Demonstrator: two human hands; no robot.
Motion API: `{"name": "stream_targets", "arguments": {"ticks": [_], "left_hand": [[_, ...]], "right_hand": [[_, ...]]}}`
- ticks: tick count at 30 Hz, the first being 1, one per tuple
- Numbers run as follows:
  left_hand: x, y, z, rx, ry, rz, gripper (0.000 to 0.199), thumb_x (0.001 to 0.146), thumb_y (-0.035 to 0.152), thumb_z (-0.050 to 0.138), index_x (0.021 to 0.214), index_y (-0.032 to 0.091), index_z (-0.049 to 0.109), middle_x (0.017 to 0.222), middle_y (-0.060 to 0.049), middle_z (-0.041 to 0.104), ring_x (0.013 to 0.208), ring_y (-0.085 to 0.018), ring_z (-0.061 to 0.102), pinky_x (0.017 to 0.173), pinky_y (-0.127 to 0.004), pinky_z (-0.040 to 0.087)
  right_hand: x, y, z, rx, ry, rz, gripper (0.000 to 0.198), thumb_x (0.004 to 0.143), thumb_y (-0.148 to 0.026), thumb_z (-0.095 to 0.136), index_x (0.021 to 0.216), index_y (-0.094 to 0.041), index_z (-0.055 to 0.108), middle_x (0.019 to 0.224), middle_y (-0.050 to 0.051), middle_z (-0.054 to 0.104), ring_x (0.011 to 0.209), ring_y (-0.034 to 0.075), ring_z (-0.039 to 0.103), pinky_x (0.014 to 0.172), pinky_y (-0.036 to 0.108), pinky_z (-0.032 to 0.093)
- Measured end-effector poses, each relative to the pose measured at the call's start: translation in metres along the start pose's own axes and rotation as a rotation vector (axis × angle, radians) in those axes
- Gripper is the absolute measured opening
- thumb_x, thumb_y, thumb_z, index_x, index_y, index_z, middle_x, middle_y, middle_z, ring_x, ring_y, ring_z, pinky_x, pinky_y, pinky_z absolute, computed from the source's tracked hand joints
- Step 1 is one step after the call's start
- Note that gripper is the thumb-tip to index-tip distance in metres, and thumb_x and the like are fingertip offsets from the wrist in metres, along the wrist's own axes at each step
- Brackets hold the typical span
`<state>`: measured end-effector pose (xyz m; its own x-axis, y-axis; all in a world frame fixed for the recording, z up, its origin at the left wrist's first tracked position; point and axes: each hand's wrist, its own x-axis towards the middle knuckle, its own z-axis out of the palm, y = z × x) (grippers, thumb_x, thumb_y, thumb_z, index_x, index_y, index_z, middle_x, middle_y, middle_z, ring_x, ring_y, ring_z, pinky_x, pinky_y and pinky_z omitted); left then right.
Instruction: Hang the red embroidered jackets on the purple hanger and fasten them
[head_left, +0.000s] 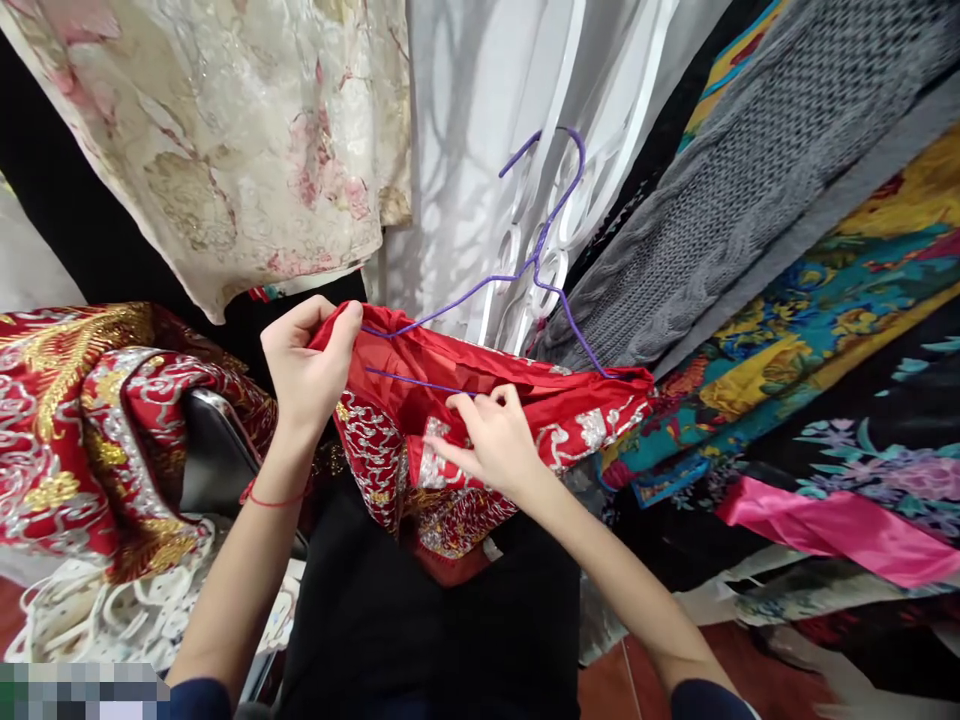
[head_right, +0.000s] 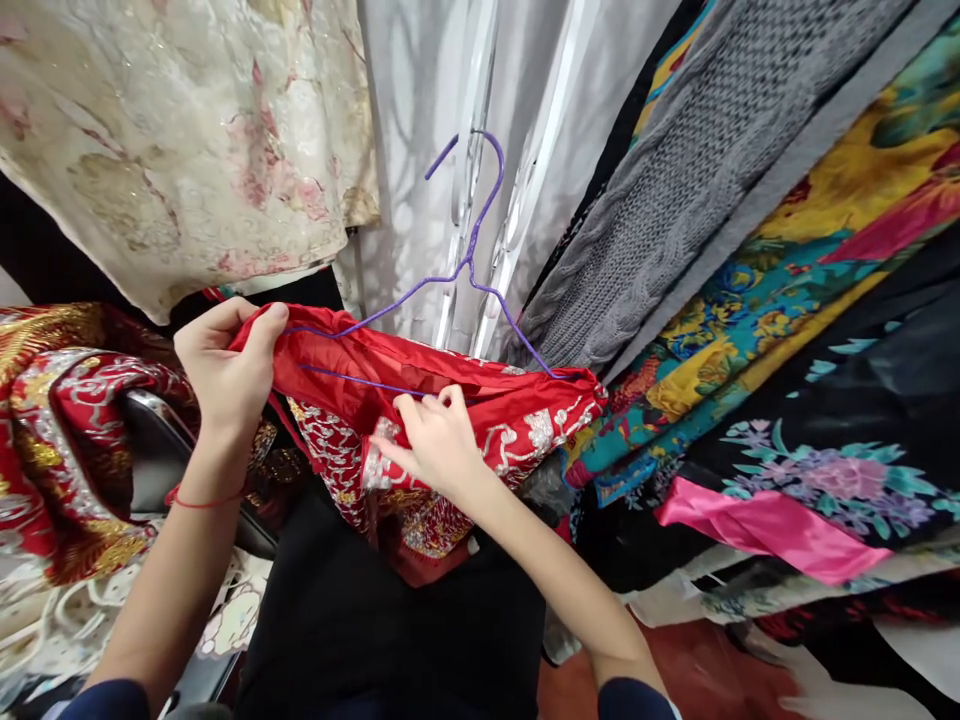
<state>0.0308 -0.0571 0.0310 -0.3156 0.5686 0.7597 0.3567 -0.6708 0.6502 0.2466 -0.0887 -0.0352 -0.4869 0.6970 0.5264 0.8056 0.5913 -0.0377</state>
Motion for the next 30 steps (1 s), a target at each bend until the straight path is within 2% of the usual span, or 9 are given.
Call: {"name": "stream_targets", "arguments": {"ticks": [2, 4, 7, 9, 11, 14, 21, 25, 30], "left_hand": [[0.001, 0.001, -0.001, -0.013, 0.008, -0.001, 0.048, 0.084, 0.034, 0.073, 0.053, 0.019, 0.04, 0.055, 0.005, 0.028, 0.052, -0.009, 0.022, 0.049, -0.028, 0.024], [0.002, 0.001, -0.002, -0.029, 0.014, -0.011, 0.049, 0.084, 0.035, 0.073, 0.053, 0.018, 0.039, 0.056, 0.005, 0.027, 0.053, -0.009, 0.022, 0.05, -0.028, 0.024], [0.004, 0.002, 0.0, -0.045, 0.006, -0.02, 0.051, 0.085, 0.037, 0.073, 0.053, 0.019, 0.037, 0.056, 0.004, 0.025, 0.052, -0.009, 0.022, 0.049, -0.028, 0.025], [0.006, 0.001, 0.002, -0.049, 0.004, -0.014, 0.053, 0.084, 0.037, 0.074, 0.053, 0.019, 0.036, 0.055, 0.004, 0.024, 0.052, -0.009, 0.022, 0.048, -0.028, 0.025], [0.007, -0.001, 0.002, -0.054, 0.008, -0.018, 0.053, 0.084, 0.038, 0.074, 0.052, 0.019, 0.036, 0.055, 0.004, 0.024, 0.052, -0.009, 0.021, 0.048, -0.028, 0.024], [0.009, -0.004, 0.001, -0.062, 0.011, -0.037, 0.054, 0.084, 0.039, 0.073, 0.052, 0.019, 0.036, 0.055, 0.004, 0.025, 0.052, -0.009, 0.022, 0.047, -0.029, 0.023], [0.007, -0.007, -0.001, -0.059, 0.011, -0.048, 0.054, 0.085, 0.041, 0.073, 0.052, 0.019, 0.036, 0.054, 0.005, 0.026, 0.051, -0.009, 0.024, 0.049, -0.028, 0.027], [0.007, -0.009, -0.002, -0.064, 0.022, -0.057, 0.055, 0.085, 0.044, 0.072, 0.052, 0.019, 0.036, 0.054, 0.004, 0.026, 0.052, -0.009, 0.024, 0.05, -0.028, 0.027], [0.01, -0.014, -0.004, -0.056, 0.032, -0.06, 0.055, 0.085, 0.046, 0.071, 0.053, 0.019, 0.036, 0.055, 0.004, 0.027, 0.053, -0.01, 0.023, 0.051, -0.027, 0.027]], "right_hand": [[-0.005, -0.005, -0.004, 0.107, -0.167, -0.038, 0.038, 0.098, -0.048, 0.055, 0.112, -0.014, 0.067, 0.067, 0.003, 0.066, 0.063, 0.018, 0.054, 0.078, 0.034, 0.035], [-0.009, -0.003, -0.014, 0.303, -0.329, -0.17, 0.025, 0.098, -0.037, 0.06, 0.11, -0.018, 0.07, 0.069, 0.0, 0.066, 0.066, 0.015, 0.054, 0.078, 0.03, 0.036], [-0.011, 0.002, -0.034, 0.585, -0.468, -0.435, 0.013, 0.093, -0.032, 0.068, 0.097, -0.022, 0.076, 0.093, 0.003, 0.07, 0.086, 0.014, 0.059, 0.087, 0.029, 0.038], [-0.012, 0.002, -0.046, 0.624, -0.571, -0.546, 0.01, 0.089, -0.028, 0.072, 0.095, -0.022, 0.078, 0.105, 0.004, 0.069, 0.096, 0.015, 0.06, 0.09, 0.029, 0.038], [-0.016, -0.003, -0.052, 0.592, -0.727, -0.594, 0.011, 0.087, -0.022, 0.073, 0.097, -0.023, 0.079, 0.104, 0.002, 0.07, 0.097, 0.015, 0.061, 0.086, 0.027, 0.039], [-0.026, -0.012, -0.054, 0.522, -0.901, -0.584, 0.018, 0.086, -0.016, 0.073, 0.1, -0.025, 0.079, 0.099, -0.002, 0.074, 0.094, 0.013, 0.064, 0.074, 0.025, 0.039], [-0.033, -0.011, -0.051, 0.44, -1.057, -0.524, 0.023, 0.078, -0.009, 0.077, 0.091, -0.027, 0.082, 0.085, -0.003, 0.072, 0.078, 0.011, 0.061, 0.059, 0.024, 0.036], [-0.037, -0.011, -0.041, 0.424, -1.033, -0.495, 0.024, 0.077, -0.009, 0.076, 0.089, -0.029, 0.083, 0.085, -0.002, 0.071, 0.078, 0.011, 0.06, 0.055, 0.024, 0.033], [-0.059, -0.032, -0.007, 0.171, -1.04, -0.441, 0.011, 0.075, -0.011, 0.077, 0.073, -0.022, 0.079, 0.087, 0.001, 0.074, 0.078, 0.014, 0.063, 0.061, 0.026, 0.04]]}}
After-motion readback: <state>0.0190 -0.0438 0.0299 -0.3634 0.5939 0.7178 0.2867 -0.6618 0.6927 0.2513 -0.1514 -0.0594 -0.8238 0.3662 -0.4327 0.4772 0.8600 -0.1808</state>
